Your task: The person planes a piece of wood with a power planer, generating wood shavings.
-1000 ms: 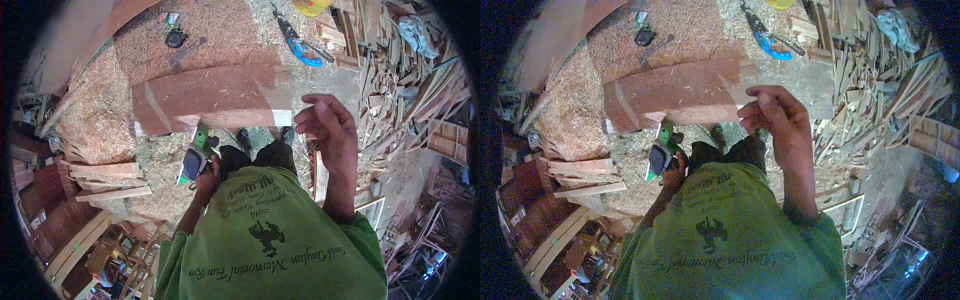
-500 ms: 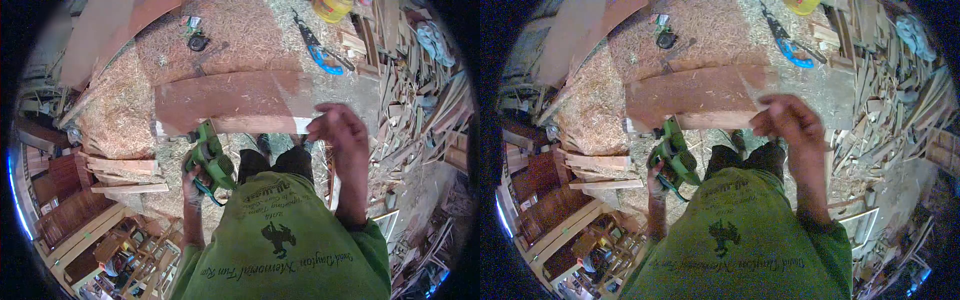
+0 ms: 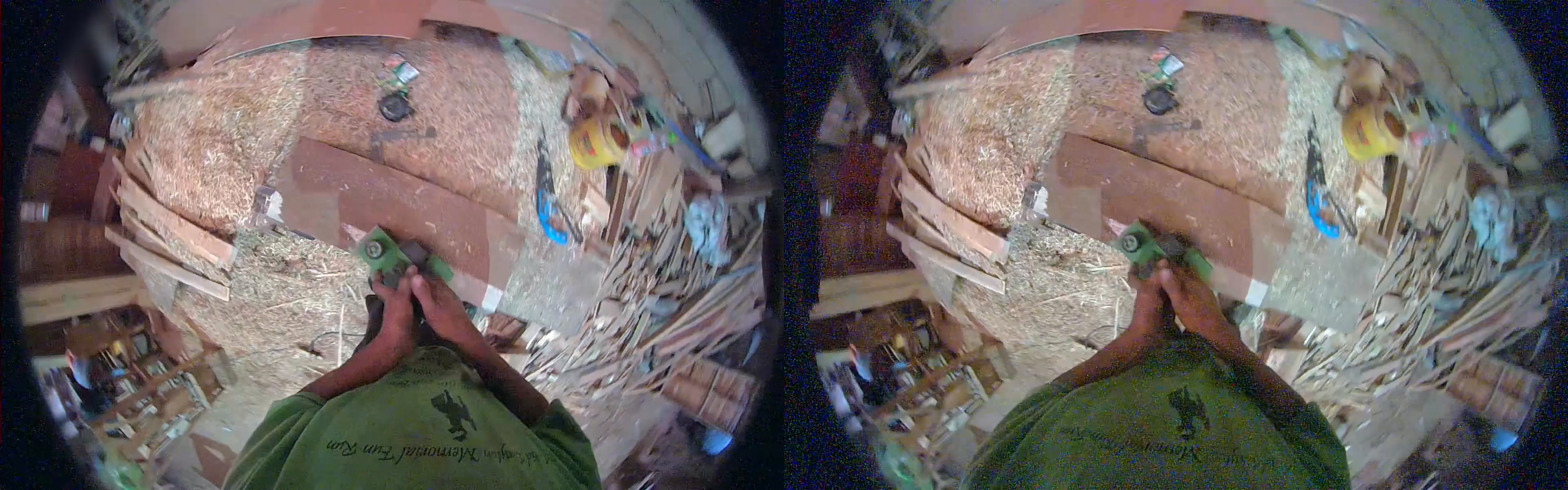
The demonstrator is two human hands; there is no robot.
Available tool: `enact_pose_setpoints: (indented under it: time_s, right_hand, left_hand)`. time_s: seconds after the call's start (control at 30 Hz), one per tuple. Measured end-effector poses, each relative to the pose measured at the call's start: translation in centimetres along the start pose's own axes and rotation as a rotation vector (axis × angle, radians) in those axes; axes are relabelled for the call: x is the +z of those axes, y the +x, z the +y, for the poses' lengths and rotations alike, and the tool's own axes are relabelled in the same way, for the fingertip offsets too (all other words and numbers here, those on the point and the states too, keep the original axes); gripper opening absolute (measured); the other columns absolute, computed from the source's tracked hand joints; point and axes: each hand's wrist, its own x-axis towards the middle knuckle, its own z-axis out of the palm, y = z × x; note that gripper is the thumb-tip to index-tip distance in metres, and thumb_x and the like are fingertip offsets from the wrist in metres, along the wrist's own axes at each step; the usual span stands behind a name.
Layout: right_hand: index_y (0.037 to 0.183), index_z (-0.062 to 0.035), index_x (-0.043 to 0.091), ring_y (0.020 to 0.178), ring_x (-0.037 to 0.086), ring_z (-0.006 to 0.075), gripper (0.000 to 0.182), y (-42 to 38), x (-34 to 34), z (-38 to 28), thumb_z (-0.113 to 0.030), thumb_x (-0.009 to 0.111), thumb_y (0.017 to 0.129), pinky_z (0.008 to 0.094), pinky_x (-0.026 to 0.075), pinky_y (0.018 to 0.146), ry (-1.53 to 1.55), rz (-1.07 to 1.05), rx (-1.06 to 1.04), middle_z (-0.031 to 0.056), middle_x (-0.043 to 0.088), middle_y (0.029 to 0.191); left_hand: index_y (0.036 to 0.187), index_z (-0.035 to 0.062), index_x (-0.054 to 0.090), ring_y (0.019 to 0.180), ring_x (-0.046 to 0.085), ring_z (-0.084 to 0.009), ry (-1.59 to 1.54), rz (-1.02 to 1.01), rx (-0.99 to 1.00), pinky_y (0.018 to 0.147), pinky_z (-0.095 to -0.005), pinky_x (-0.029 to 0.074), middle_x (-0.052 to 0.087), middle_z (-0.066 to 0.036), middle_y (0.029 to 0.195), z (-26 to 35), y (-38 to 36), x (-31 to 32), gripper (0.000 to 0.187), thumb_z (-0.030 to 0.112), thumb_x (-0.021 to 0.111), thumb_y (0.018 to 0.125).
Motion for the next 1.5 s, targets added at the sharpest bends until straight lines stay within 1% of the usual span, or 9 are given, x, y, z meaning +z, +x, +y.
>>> enact_pose_setpoints:
  time_s: [0.4,0.57,0.63,0.73,0.9,1.17,1.23,1.33,1.5]
  right_hand:
    - [0.131,-0.0006,0.055,0.111,0.06,0.0538,0.052,2.8,0.4,2.8,-0.045,0.045,0.107,0.057,0.049,0.095,-0.227,-0.191,0.03,0.0308,0.065,0.118]
    - [0.131,-0.0005,0.056,0.1,0.068,0.0395,0.05,3.3,-2.3,1.9,-0.043,0.052,0.105,0.0498,0.053,0.089,0.009,-0.24,0.245,0.0254,0.069,0.11]
    - [0.13,-0.0017,0.057,0.093,0.069,0.0308,0.048,2.5,-4.8,0.5,-0.041,0.057,0.103,0.0438,0.055,0.084,0.116,-0.254,0.356,0.0199,0.07,0.106]
    - [0.13,-0.0036,0.058,0.082,0.065,0.0201,0.045,-1.1,-10.8,1.2,-0.037,0.065,0.1,0.0353,0.054,0.075,0.104,-0.271,0.271,0.0117,0.069,0.098]
    - [0.116,-0.0029,0.058,0.064,0.055,0.0104,0.027,-10.0,-20.3,4.1,-0.021,0.068,0.098,0.0281,0.046,0.058,0.122,-0.089,0.215,0.0013,0.059,0.078]
    - [0.129,-0.001,0.059,0.089,0.067,0.032,0.05,-16.3,-28.7,9.6,-0.035,0.072,0.095,0.0423,0.054,0.081,-0.232,0.115,0.161,0.0156,0.068,0.104]
    - [0.126,0.0001,0.062,0.092,0.068,0.0379,0.051,-16.3,-29.6,14.1,-0.037,0.074,0.093,0.0456,0.054,0.084,-0.332,0.123,0.035,0.0199,0.07,0.104]
    - [0.12,0.0015,0.065,0.093,0.068,0.0431,0.052,-16.2,-29.4,16.6,-0.041,0.074,0.092,0.0486,0.054,0.085,-0.54,0.141,-0.103,0.025,0.071,0.105]
    - [0.115,0.0004,0.067,0.093,0.07,0.044,0.049,-14.1,-26.5,17.4,-0.043,0.071,0.093,0.05,0.054,0.085,-0.497,0.023,-0.146,0.0237,0.072,0.099]
  left_hand:
    - [0.136,0.0154,0.045,0.111,0.059,-0.0279,-0.332,0.053,-0.056,0.097,-0.0413,0.051,0.057,-0.007,0.124,2.7,-1.7,2.6,0.048,0.032,0.066,0.096]
    - [0.125,-0.0004,0.065,0.099,0.07,-0.0302,0.986,-0.158,0.015,0.089,-0.0437,0.052,0.072,-0.022,0.106,9.9,-0.9,-1.2,0.07,0.062,0.056,0.096]
    - [0.11,-0.0005,0.071,0.081,0.072,-0.042,1.435,0.265,0.186,0.078,-0.0512,0.055,0.073,-0.023,0.085,9.0,4.6,-7.1,0.062,0.056,0.048,0.102]
    - [0.146,0.0036,0.051,0.125,0.057,-0.0471,1.559,0.694,0.876,0.105,-0.0524,0.046,0.055,-0.029,0.141,9.3,9.1,-6.9,0.063,0.049,0.049,0.103]
    - [0.156,0.003,0.036,0.151,0.022,-0.0494,1.674,0.887,1.026,0.123,-0.0587,0.02,0.024,-0.03,0.163,-1.3,13.9,-1.2,0.07,0.046,0.05,0.103]
    - [0.15,0.0055,0.044,0.152,0.023,-0.0442,1.632,-0.374,0.925,0.127,-0.0568,0.013,0.034,-0.022,0.161,-29.9,2.5,5.6,0.057,0.035,0.049,0.102]
    - [0.128,0.0043,0.063,0.136,0.048,-0.042,1.828,-0.738,1.226,0.117,-0.0515,0.036,0.049,-0.023,0.149,-29.7,-2.6,4.4,0.039,0.022,0.058,0.094]
    - [0.116,0.0025,0.067,0.118,0.059,-0.0436,1.458,-0.215,0.533,0.103,-0.0505,0.047,0.059,-0.023,0.135,-26.2,-7.0,4.3,0.03,0.017,0.061,0.091]
    - [0.135,-0.0003,0.059,0.107,0.062,-0.045,0.97,0.709,0.76,0.093,-0.0504,0.051,0.064,-0.028,0.123,-23.1,0.5,-0.4,0.044,0.019,0.061,0.095]
